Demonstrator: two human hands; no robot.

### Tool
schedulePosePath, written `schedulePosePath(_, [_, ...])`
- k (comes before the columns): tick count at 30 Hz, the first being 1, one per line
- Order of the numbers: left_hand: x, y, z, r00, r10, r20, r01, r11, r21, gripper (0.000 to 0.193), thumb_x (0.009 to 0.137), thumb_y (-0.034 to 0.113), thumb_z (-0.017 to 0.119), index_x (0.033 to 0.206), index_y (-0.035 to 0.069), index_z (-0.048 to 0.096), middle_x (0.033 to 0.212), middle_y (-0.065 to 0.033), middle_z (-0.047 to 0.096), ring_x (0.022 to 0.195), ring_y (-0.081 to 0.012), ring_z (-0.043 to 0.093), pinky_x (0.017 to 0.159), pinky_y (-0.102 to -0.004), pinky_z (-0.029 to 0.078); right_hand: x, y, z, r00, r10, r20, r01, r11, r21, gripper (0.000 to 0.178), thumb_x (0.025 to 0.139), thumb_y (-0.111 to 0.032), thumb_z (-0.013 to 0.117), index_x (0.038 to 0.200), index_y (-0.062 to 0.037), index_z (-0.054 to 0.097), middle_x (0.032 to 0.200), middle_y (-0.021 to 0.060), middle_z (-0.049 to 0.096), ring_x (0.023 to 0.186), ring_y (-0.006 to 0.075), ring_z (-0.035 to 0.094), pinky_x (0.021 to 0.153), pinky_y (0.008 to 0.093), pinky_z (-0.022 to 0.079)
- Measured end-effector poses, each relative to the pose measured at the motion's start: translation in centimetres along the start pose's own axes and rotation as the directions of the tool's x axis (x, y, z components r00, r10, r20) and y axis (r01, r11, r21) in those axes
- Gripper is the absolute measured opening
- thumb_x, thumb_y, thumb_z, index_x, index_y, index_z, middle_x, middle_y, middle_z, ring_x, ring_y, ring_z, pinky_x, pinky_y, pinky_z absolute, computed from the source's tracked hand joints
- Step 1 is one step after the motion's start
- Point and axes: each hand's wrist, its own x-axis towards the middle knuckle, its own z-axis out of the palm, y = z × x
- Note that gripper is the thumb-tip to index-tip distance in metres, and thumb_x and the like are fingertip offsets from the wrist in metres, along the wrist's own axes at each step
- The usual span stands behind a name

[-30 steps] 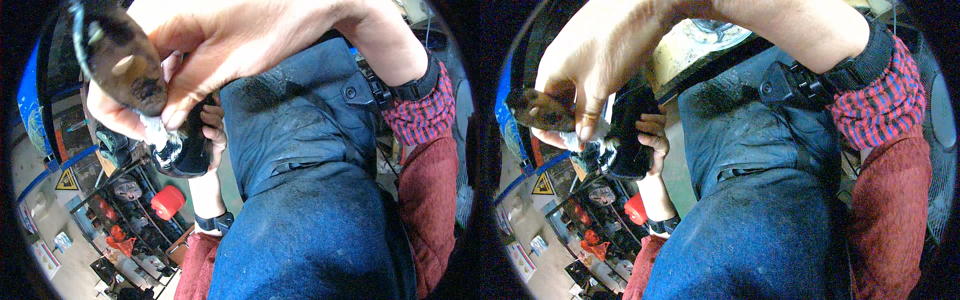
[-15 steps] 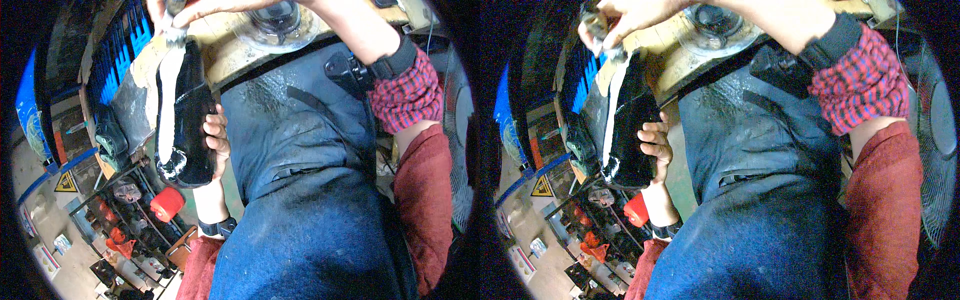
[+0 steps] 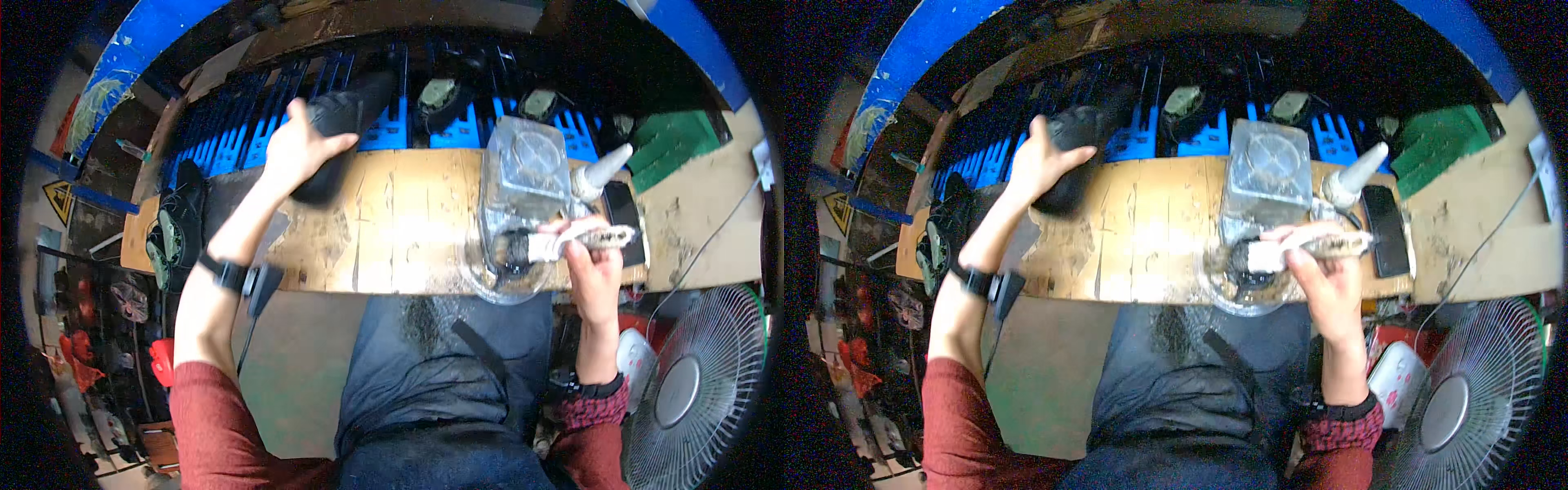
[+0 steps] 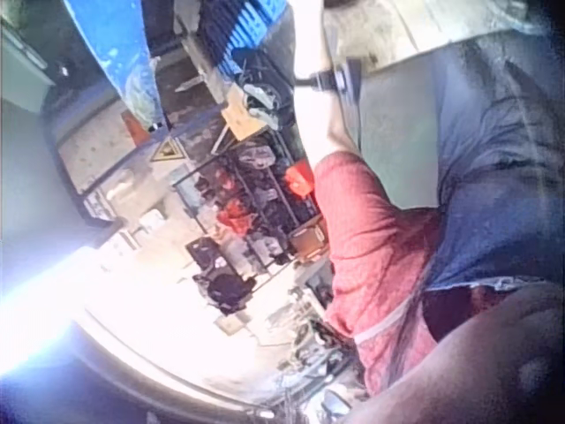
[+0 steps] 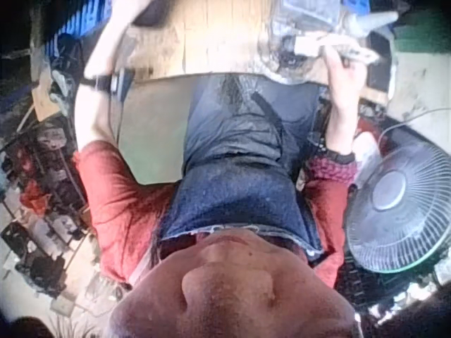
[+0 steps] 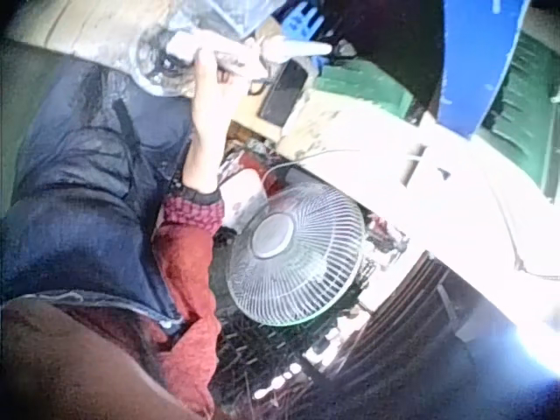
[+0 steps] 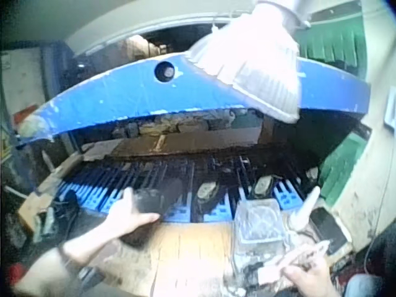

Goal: The person picks up a shoe, applies a substance to the edges and sole with a brush, and wipes it with a cloth before placing it on a rack and repeating the process with another shoe.

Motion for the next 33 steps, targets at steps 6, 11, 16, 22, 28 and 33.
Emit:
schedulePosePath(6, [12.1,4.2,5.9,0.984,0.009,0.179,-0.043,0.982,0.182,0.088,0.069,0.050,0.078,0.128,-0.004,0.040,0.111,-0.0236,0.063,0.105,-0.0369,0.062,0.086,-0.0423,0.052,0.3,0.0,-0.7,0.996,0.085,-0.021,-0.087,0.991,-0.099,0.016,0.091,-0.010,0.060,0.102,-0.0031,0.050,0.106,0.0199,0.064,0.092,0.0192,0.061,0.082,0.0318,0.049])
schedulePosePath(11, [13.2,3.1,10.4,0.978,0.188,0.095,-0.193,0.980,0.045,0.093,0.071,0.057,0.073,0.134,-0.001,0.037,0.120,-0.0242,0.059,0.115,-0.0370,0.056,0.094,-0.0446,0.048,0.8,0.4,-1.1,0.987,0.127,-0.097,-0.141,0.978,-0.155,0.016,0.092,-0.012,0.059,0.101,-0.0031,0.051,0.105,0.0190,0.064,0.095,0.0197,0.060,0.085,0.0328,0.047])
schedulePosePath(16, [8.2,-9.8,2.8,0.950,0.194,-0.245,-0.079,0.908,0.412,0.062,0.069,0.060,0.071,0.099,0.007,0.063,0.101,-0.0172,0.063,0.101,-0.0339,0.059,0.088,-0.0506,0.044,1.2,0.7,-0.8,0.991,0.128,-0.034,-0.132,0.980,-0.146,0.012,0.094,-0.013,0.054,0.101,-0.0039,0.049,0.100,0.0154,0.064,0.090,0.0182,0.059,0.081,0.0305,0.046])
schedulePosePath(22, [-2.8,-28.6,-9.6,0.855,-0.481,0.193,0.231,0.688,0.688,0.085,0.057,0.062,0.078,0.113,0.001,0.062,0.102,-0.0184,0.067,0.099,-0.0329,0.064,0.083,-0.0415,0.051,0.0,1.2,-1.1,0.982,0.084,-0.167,-0.148,0.897,-0.417,0.013,0.092,-0.005,0.058,0.104,-0.0040,0.055,0.093,0.0025,0.059,0.079,0.0090,0.055,0.069,0.0236,0.046])
schedulePosePath(28, [-8.4,-22.6,-6.9,0.982,-0.114,0.154,0.004,0.816,0.578,0.107,0.049,0.029,0.089,0.135,-0.007,0.036,0.119,-0.0293,0.053,0.107,-0.0423,0.055,0.088,-0.0445,0.048,-0.2,1.0,0.0,0.995,-0.066,0.075,0.100,0.655,-0.749,0.013,0.087,-0.008,0.063,0.097,-0.0018,0.059,0.095,0.0102,0.066,0.089,0.0204,0.063,0.079,0.0308,0.047])
schedulePosePath(33, [-10.7,-19.3,-8.5,0.867,-0.279,0.412,0.116,0.919,0.378,0.124,0.041,0.025,0.092,0.142,-0.004,0.027,0.125,-0.0306,0.052,0.119,-0.0399,0.051,0.100,-0.0404,0.042,0.2,0.4,1.5,0.969,-0.050,0.243,0.226,0.580,-0.782,0.015,0.086,-0.012,0.064,0.099,-0.0042,0.059,0.097,0.0111,0.066,0.091,0.0276,0.063,0.080,0.0340,0.049])
